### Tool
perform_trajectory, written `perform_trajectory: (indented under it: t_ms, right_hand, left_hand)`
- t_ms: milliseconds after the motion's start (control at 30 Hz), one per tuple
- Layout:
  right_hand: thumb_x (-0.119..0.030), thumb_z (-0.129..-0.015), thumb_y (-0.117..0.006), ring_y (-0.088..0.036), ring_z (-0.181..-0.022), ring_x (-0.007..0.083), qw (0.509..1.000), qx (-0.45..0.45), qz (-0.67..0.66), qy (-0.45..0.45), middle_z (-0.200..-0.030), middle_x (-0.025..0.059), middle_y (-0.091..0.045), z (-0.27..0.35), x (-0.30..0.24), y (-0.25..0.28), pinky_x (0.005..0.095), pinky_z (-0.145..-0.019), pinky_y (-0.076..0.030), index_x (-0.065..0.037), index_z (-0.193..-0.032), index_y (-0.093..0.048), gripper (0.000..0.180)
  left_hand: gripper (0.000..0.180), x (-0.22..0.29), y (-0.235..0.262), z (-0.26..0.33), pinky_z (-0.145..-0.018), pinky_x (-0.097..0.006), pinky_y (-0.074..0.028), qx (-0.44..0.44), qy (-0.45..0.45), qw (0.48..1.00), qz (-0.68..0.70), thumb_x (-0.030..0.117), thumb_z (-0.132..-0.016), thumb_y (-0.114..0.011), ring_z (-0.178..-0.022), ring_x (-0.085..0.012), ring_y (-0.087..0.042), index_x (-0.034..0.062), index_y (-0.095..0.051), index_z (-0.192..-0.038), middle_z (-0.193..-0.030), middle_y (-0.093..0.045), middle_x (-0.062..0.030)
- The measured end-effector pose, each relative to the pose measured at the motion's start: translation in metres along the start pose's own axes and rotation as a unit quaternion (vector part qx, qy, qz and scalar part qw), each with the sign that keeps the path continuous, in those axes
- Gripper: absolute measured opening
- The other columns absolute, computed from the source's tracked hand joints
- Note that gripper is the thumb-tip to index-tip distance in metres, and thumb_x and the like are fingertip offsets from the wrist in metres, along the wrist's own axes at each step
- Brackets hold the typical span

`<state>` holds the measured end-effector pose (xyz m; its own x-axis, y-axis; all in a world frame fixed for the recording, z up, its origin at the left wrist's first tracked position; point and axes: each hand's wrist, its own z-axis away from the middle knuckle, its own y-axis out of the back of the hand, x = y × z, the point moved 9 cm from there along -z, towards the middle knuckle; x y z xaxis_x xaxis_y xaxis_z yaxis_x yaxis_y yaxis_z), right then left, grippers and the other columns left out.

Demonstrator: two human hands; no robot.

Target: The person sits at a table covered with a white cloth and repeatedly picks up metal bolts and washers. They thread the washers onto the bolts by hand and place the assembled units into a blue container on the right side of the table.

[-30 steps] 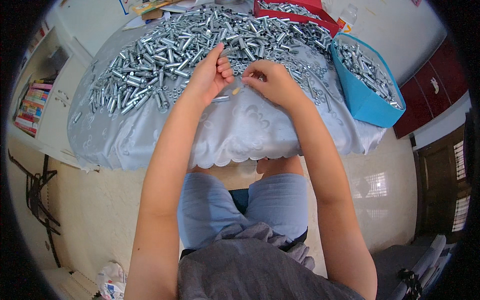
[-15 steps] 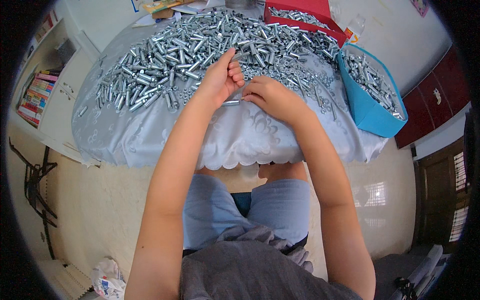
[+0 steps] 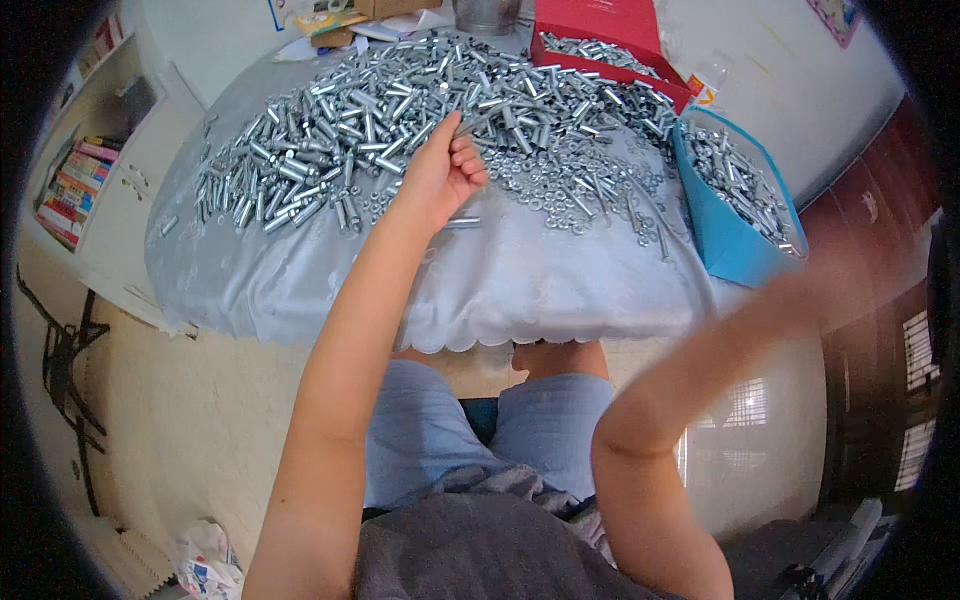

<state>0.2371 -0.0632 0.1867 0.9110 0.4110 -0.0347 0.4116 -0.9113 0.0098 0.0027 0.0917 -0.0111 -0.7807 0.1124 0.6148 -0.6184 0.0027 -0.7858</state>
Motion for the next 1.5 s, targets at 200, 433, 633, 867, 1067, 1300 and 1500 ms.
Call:
perform_trajectory:
  t_ms: [200, 433, 633, 867, 1067, 1300, 1500]
  right_hand:
    - [-0.025, -0.07, -0.064, -0.047, -0.103, 0.0305, 0.903, -0.406, -0.123, -0.072, -0.113, 0.0155, -0.047, 0.075, -0.032, -0.191, 0.0429, -0.082, -0.04, -0.009, -0.115, -0.045, 0.052]
    - [-0.018, -0.073, -0.061, -0.058, -0.076, 0.0282, 0.87, -0.36, -0.28, -0.187, -0.083, 0.0137, -0.06, 0.134, 0.003, -0.213, 0.0371, -0.068, -0.045, -0.005, -0.082, -0.064, 0.016]
    - [-0.019, -0.075, -0.06, -0.059, -0.069, 0.0231, 0.829, -0.394, -0.289, -0.271, -0.075, 0.0141, -0.063, 0.139, 0.024, -0.216, 0.0314, -0.064, -0.046, -0.003, -0.084, -0.065, 0.02]
    - [-0.02, -0.069, -0.063, -0.061, -0.07, 0.0256, 0.824, -0.451, -0.305, -0.156, -0.076, 0.0135, -0.064, 0.14, 0.005, -0.213, 0.0341, -0.069, -0.047, -0.006, -0.081, -0.067, 0.019]
    - [-0.016, -0.069, -0.065, -0.058, -0.073, 0.0237, 0.785, -0.517, -0.34, -0.045, -0.076, 0.013, -0.062, 0.144, -0.027, -0.202, 0.032, -0.069, -0.044, -0.004, -0.082, -0.067, 0.017]
    - [-0.018, -0.068, -0.063, -0.056, -0.079, 0.0273, 0.762, -0.565, -0.307, -0.072, -0.077, 0.0112, -0.063, 0.159, -0.018, -0.214, 0.0349, -0.076, -0.042, -0.007, -0.077, -0.068, 0.015]
    - [-0.017, -0.068, -0.063, -0.055, -0.081, 0.0267, 0.795, -0.532, -0.29, -0.017, -0.078, 0.0101, -0.063, 0.155, -0.024, -0.206, 0.0354, -0.078, -0.041, -0.009, -0.076, -0.068, 0.013]
  left_hand:
    - [0.039, 0.01, 0.012, -0.001, -0.049, -0.023, -0.031, 0.034, -0.023, 0.999, 0.022, 0.036, -0.086, -0.05, -0.049, -0.0097, -0.032, 0.0149, -0.033, -0.059, -0.052, -0.03, 0.004]
    - [0.037, 0.007, 0.015, 0.0, -0.049, -0.024, -0.03, 0.053, -0.029, 0.998, 0.029, 0.035, -0.085, -0.051, -0.05, -0.0098, -0.029, 0.014, -0.033, -0.061, -0.054, -0.028, 0.0035]
    - [0.038, 0.011, 0.015, 0.002, -0.049, -0.024, -0.029, 0.05, -0.033, 0.998, 0.03, 0.034, -0.085, -0.053, -0.05, -0.0104, -0.029, 0.0136, -0.033, -0.06, -0.053, -0.028, 0.0033]
    - [0.038, 0.009, 0.016, -0.004, -0.049, -0.025, -0.029, 0.049, -0.025, 0.998, 0.024, 0.034, -0.084, -0.053, -0.049, -0.0106, -0.029, 0.0138, -0.033, -0.059, -0.052, -0.028, 0.0033]
    - [0.039, 0.012, 0.017, 0.001, -0.05, -0.025, -0.029, 0.074, -0.038, 0.997, 0.005, 0.034, -0.085, -0.052, -0.049, -0.0103, -0.028, 0.0141, -0.031, -0.058, -0.052, -0.027, 0.003]
    - [0.039, 0.011, 0.019, 0.0, -0.05, -0.024, -0.03, 0.076, -0.036, 0.996, -0.005, 0.035, -0.084, -0.053, -0.05, -0.0105, -0.029, 0.0142, -0.031, -0.059, -0.053, -0.028, 0.0031]
    - [0.04, 0.01, 0.019, -0.001, -0.049, -0.024, -0.03, 0.079, -0.035, 0.996, -0.022, 0.036, -0.084, -0.054, -0.05, -0.0104, -0.029, 0.0144, -0.031, -0.059, -0.053, -0.028, 0.0035]
